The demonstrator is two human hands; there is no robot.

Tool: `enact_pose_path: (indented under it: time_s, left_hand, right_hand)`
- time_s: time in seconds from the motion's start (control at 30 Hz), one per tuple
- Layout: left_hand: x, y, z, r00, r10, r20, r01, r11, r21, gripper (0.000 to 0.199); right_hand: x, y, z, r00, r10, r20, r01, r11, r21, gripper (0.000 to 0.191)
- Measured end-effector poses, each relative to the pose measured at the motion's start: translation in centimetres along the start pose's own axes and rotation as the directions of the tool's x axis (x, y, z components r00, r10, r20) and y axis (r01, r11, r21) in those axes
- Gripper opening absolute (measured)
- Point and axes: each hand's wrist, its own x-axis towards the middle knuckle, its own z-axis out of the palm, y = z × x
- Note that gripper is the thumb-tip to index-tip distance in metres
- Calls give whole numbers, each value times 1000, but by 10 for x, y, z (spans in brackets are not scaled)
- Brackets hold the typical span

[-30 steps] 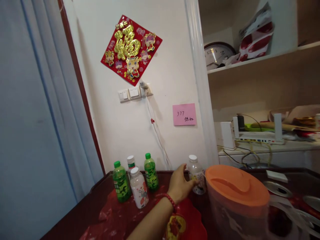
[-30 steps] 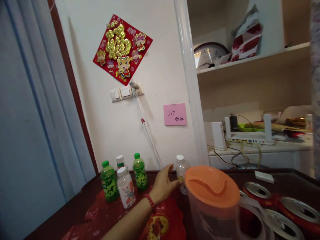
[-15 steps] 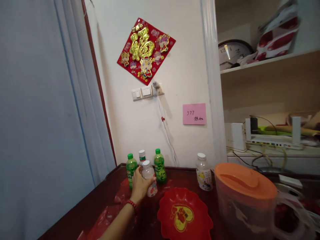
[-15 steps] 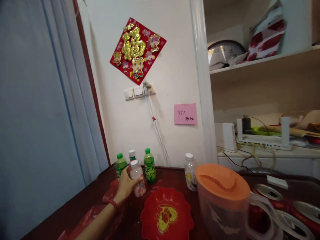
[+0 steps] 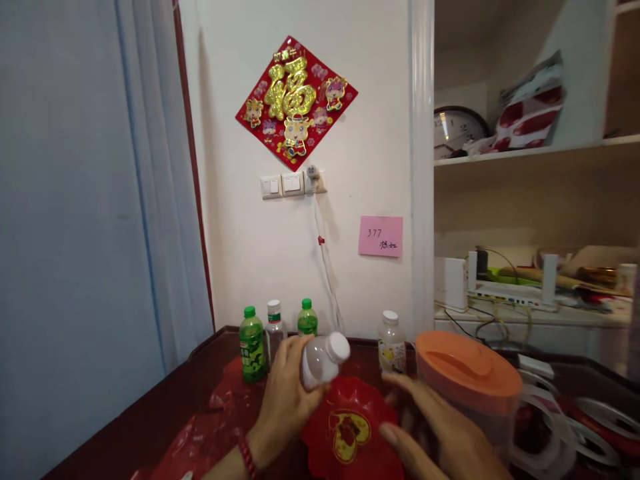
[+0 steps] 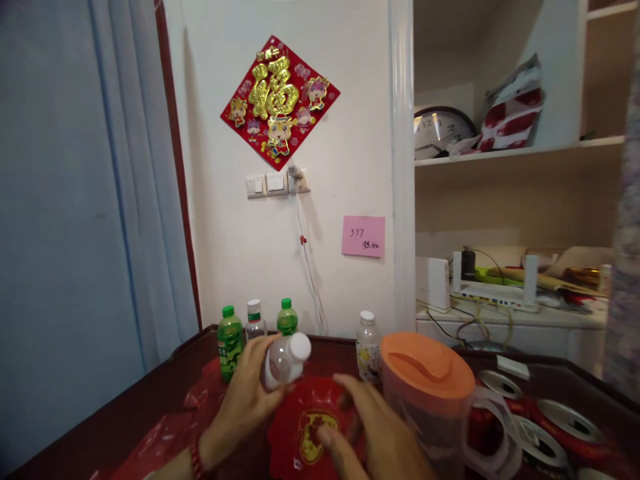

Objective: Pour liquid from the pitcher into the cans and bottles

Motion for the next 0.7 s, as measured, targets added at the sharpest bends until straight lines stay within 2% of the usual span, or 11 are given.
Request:
enact_pose_path:
  time_s: [0.07, 0.1, 0.23, 0.3, 0.37, 0.43, 0.5, 0.53, 0.6, 0.67, 0.7]
  left_hand:
    - [-14, 13, -6, 985, 148, 94, -156, 984, 85, 75]
    - [-20, 16, -8, 972, 202, 124, -217, 967, 131, 79]
    - [-36, 19, -16, 922, 343, 180, -380, 892, 244, 87]
    - [-39, 21, -19, 912, 358, 201, -401, 883, 244, 88]
    - [-40, 24, -22, 912, 325, 251, -380, 900, 214, 88]
    - [-39, 29, -24, 909, 284, 306, -349, 920, 181, 88]
    - [-38, 33, -25, 901, 279, 333, -346, 924, 163, 86]
    - [-38, 34, -24, 897, 286, 338, -355, 921, 161, 84]
    - [-38, 36, -22, 889, 305, 342, -376, 912, 165, 84]
    - [-40, 37, -18, 878, 335, 343, -408, 897, 168, 87]
    - [-41, 37, -16, 872, 348, 344, -422, 891, 167, 89]
  right_hand:
    - [15, 2, 6, 996, 64, -59, -65, 997, -29, 53]
    - [19, 0, 10, 994, 103, -45, -105, 994, -33, 52]
    - [18, -12, 20, 965, 198, 175, -205, 978, 24, 32]
    - [12, -15, 19, 967, 157, 200, -169, 985, 42, 24]
    - [7, -15, 15, 978, 61, 198, -75, 995, 63, 20]
    - [4, -14, 8, 973, -64, 222, 41, 993, 107, 36]
    - [2, -13, 1, 968, -91, 233, 62, 990, 128, 50]
    - [1, -14, -2, 974, -39, 223, 13, 993, 117, 57]
    - [1, -18, -7, 963, 164, 213, -182, 981, 70, 65]
    - [0, -23, -10, 904, 336, 264, -353, 936, 19, 40]
    - [-1, -26, -11, 882, 372, 289, -387, 922, -6, 28]
